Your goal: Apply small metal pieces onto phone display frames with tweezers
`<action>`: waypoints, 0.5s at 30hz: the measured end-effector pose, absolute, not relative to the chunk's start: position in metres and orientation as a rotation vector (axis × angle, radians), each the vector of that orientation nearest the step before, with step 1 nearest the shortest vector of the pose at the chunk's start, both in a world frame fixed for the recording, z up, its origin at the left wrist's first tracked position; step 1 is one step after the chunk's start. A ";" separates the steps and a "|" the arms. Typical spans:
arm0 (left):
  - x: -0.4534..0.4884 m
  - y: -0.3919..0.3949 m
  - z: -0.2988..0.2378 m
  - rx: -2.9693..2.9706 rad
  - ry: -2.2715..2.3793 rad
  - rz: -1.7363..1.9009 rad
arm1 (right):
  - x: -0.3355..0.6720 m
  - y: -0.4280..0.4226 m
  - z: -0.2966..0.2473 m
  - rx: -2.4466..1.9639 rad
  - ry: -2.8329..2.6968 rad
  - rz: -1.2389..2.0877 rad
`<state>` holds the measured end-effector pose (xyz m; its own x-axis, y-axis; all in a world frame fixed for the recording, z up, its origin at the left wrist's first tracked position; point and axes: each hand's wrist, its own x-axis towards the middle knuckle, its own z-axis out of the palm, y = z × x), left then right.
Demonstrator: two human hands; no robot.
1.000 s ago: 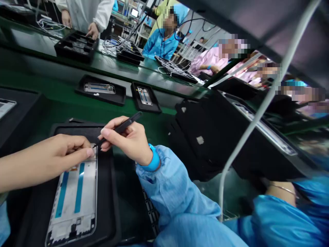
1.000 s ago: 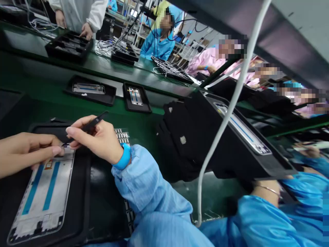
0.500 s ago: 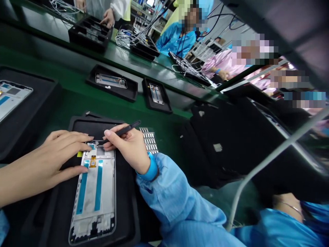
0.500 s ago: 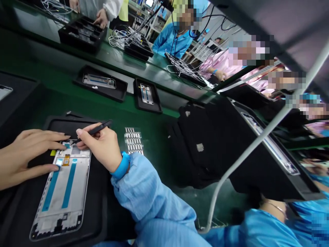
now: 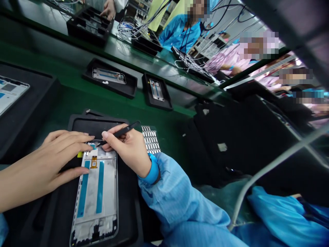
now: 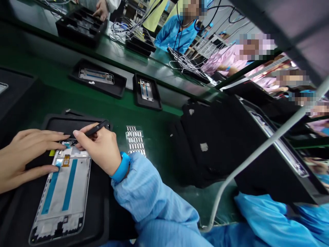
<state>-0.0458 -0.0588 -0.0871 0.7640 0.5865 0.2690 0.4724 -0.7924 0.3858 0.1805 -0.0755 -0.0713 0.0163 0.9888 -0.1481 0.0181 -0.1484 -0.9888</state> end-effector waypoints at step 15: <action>-0.044 -0.059 -0.087 2.698 0.799 0.571 | 0.181 -0.075 -0.074 -1.368 -1.215 1.239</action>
<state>-0.0443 -0.0587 -0.0873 0.7702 0.5667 0.2927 0.4604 -0.8115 0.3597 0.1808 -0.0753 -0.0737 0.0157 0.9935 -0.1126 0.0933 -0.1136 -0.9891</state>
